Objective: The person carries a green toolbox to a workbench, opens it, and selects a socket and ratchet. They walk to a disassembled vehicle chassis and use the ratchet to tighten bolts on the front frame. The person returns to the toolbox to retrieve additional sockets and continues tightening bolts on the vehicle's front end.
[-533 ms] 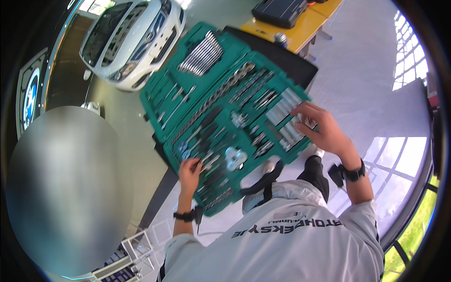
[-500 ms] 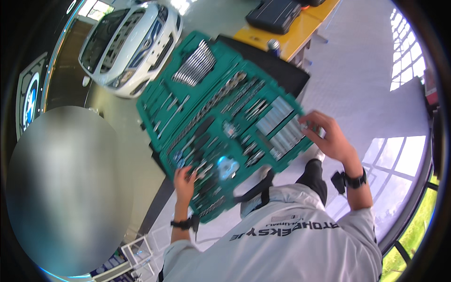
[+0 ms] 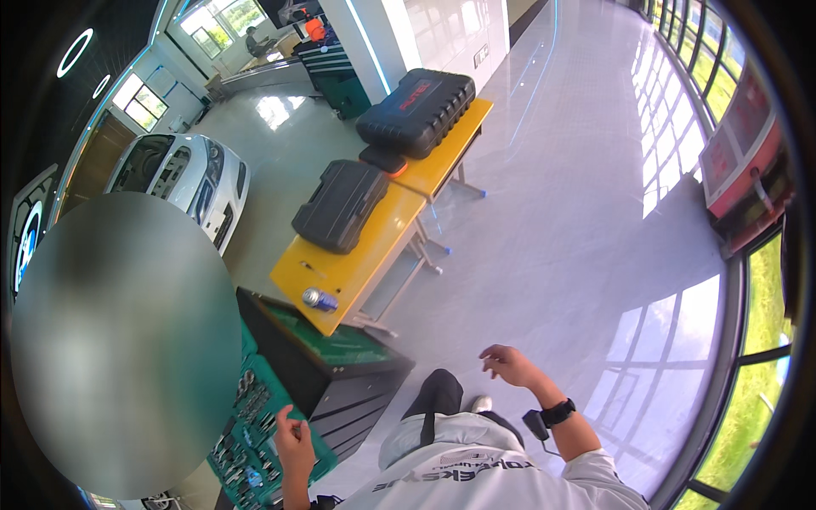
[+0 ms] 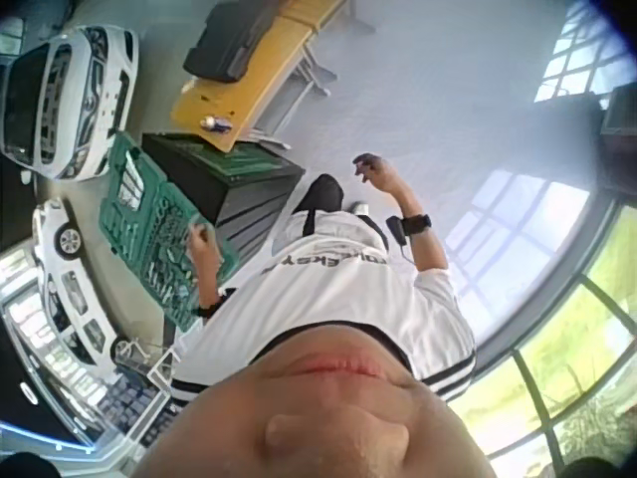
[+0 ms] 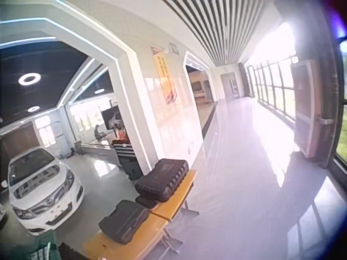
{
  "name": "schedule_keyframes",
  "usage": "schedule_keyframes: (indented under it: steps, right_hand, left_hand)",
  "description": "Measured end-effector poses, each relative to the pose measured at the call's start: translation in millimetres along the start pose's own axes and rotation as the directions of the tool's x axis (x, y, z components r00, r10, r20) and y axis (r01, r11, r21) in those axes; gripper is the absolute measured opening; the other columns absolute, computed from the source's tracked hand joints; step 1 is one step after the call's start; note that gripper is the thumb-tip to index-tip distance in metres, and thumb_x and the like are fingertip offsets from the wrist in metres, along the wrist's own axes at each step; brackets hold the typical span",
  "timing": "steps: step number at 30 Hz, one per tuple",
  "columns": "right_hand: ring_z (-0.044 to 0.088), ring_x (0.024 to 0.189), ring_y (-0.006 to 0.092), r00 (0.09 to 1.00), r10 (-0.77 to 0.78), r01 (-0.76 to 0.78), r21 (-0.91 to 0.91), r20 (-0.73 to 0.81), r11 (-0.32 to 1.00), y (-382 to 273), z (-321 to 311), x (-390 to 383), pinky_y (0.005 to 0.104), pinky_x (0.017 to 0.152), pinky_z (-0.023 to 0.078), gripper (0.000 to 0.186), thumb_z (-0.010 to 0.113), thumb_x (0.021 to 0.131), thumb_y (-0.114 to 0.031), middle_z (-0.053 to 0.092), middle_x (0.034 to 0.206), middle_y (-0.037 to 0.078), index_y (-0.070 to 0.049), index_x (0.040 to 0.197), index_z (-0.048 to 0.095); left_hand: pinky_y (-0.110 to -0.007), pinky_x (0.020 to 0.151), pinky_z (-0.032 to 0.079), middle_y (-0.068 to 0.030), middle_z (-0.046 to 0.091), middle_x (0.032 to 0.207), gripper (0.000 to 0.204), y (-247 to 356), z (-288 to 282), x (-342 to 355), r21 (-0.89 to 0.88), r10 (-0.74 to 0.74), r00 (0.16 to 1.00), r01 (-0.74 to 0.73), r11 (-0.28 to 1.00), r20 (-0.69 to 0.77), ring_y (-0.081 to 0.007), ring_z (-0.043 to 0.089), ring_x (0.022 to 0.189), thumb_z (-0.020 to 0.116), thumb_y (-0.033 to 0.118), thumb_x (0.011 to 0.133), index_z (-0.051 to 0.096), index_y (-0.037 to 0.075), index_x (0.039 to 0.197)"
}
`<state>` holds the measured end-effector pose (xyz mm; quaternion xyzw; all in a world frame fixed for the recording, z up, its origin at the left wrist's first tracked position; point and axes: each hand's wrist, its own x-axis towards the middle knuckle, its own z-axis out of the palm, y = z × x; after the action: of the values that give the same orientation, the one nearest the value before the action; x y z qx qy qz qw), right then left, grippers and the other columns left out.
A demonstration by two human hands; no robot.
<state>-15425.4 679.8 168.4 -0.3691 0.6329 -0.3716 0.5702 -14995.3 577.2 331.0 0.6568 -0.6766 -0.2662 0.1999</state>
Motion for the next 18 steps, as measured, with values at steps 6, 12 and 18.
schedule_keyframes:
  steps: [6, 12, 18]
  right_hand:
    - [0.065, 0.081, 0.0221, 0.98, -0.086, 0.045, -0.229, -0.177, 0.972, -32, -219, 144, 0.0341, 0.073, 0.051, 0.03, 0.053, 0.09, -0.017, 0.068, 0.087, 0.013, 0.0, 0.115, 0.058]
    - [0.062, 0.097, 0.0404, 0.79, 0.204, -0.504, -0.422, -0.578, 0.754, 24, -462, 117, 0.0471, 0.085, 0.049, 0.027, 0.052, 0.088, -0.019, 0.067, 0.101, 0.021, -0.008, 0.111, 0.061]
    - [0.061, 0.104, 0.0354, 0.354, 0.445, -0.801, -0.022, -0.822, 0.598, 135, -662, 38, 0.0445, 0.09, 0.048, 0.023, 0.058, 0.082, -0.022, 0.067, 0.106, 0.017, -0.01, 0.099, 0.068]
  left_hand:
    - [-0.038, 0.07, 0.05, -0.0121, 0.066, 0.083, 0.05, 157, 163, 110, 0.13, 0.017, 0.817, -0.113, 0.985, 0.577, -0.0266, 0.064, 0.074, 0.066, 0.021, 0.086, 0.045, 0.005, 0.128]
    - [-0.044, 0.084, 0.051, -0.0174, 0.066, 0.109, 0.044, 303, 442, 296, 0.169, 0.084, 0.292, -0.738, 0.653, 0.953, -0.0338, 0.064, 0.1, 0.058, 0.033, 0.088, 0.053, 0.006, 0.123]
    - [-0.044, 0.079, 0.052, -0.0172, 0.065, 0.1, 0.031, 691, 649, 434, -0.149, 0.807, 0.102, -0.962, 0.228, 0.581, -0.0314, 0.064, 0.091, 0.058, 0.02, 0.089, 0.055, 0.003, 0.114]
